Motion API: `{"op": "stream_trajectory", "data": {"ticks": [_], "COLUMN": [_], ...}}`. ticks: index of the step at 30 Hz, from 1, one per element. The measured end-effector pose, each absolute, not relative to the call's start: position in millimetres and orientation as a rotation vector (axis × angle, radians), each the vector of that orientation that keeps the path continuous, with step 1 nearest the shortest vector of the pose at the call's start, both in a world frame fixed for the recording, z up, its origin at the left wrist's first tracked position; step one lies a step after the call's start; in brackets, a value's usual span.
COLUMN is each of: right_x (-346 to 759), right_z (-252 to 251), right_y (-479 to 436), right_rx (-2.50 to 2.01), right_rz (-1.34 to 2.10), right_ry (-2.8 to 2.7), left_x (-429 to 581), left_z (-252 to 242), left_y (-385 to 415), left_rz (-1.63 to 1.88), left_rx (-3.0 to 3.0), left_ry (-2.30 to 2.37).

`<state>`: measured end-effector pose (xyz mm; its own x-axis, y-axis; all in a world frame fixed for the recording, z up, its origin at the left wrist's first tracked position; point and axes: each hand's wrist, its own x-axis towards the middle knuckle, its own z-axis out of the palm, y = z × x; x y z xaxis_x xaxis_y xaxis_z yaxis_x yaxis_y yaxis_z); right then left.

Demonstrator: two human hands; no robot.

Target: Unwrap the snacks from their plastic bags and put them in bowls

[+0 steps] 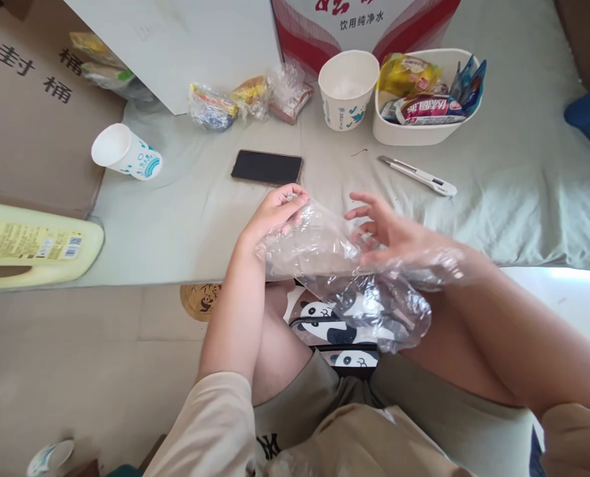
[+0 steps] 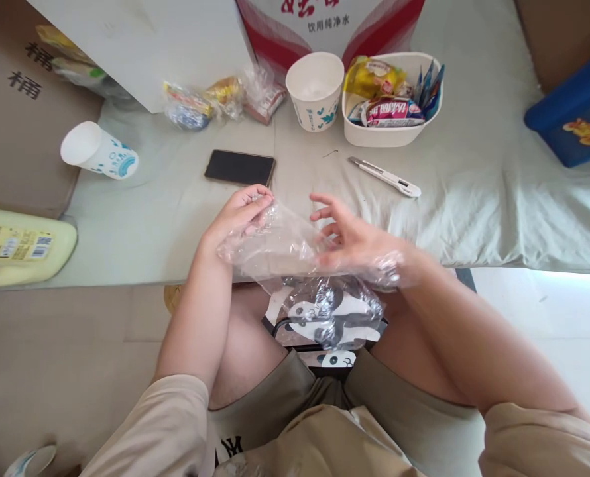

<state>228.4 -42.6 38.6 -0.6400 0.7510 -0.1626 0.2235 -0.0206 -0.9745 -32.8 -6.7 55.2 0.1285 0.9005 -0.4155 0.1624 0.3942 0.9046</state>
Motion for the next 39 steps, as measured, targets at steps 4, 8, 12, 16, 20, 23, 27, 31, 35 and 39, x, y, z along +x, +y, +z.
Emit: {"op": "stream_trajectory", "data": {"ticks": [4,8,12,16,20,23,27,31,35,39], "right_x": [209,214,217,206,200,199,197,199,202,203], "right_z": [40,38,37,44,50,47,41,38,33,28], "right_y": [-66,-57,-39,-41,-48,-45,-34,-29,-29,-31], "right_rx": [-1.292,-1.267,-1.132,-0.954,-0.953,-1.049,-1.252,-1.312,-1.305,-1.094], "right_rz": [1.267,1.321,1.551,1.911,1.971,1.789,1.573,1.523,1.428,1.261], "right_ry": [-2.234,-2.111,-1.789,-1.896,-1.667,-1.430,-1.273,-1.290,-1.394,-1.292], "left_x": [-35,-38,-30,-22,-25,-20,-3,2,-7,-16], "left_z": [55,56,61,67,69,65,55,45,42,43], "left_y": [-6,-3,-6,-9,-7,-9,-18,-19,-15,-18], "left_rz": [0.726,0.693,0.683,0.666,0.824,0.970,0.816,0.718,0.655,0.822], "left_rx": [1.034,1.063,1.007,0.958,0.847,0.756,0.911,1.023,1.084,1.016], "left_ry": [1.357,1.285,1.263,1.234,1.133,1.061,1.080,1.172,1.217,1.114]}}
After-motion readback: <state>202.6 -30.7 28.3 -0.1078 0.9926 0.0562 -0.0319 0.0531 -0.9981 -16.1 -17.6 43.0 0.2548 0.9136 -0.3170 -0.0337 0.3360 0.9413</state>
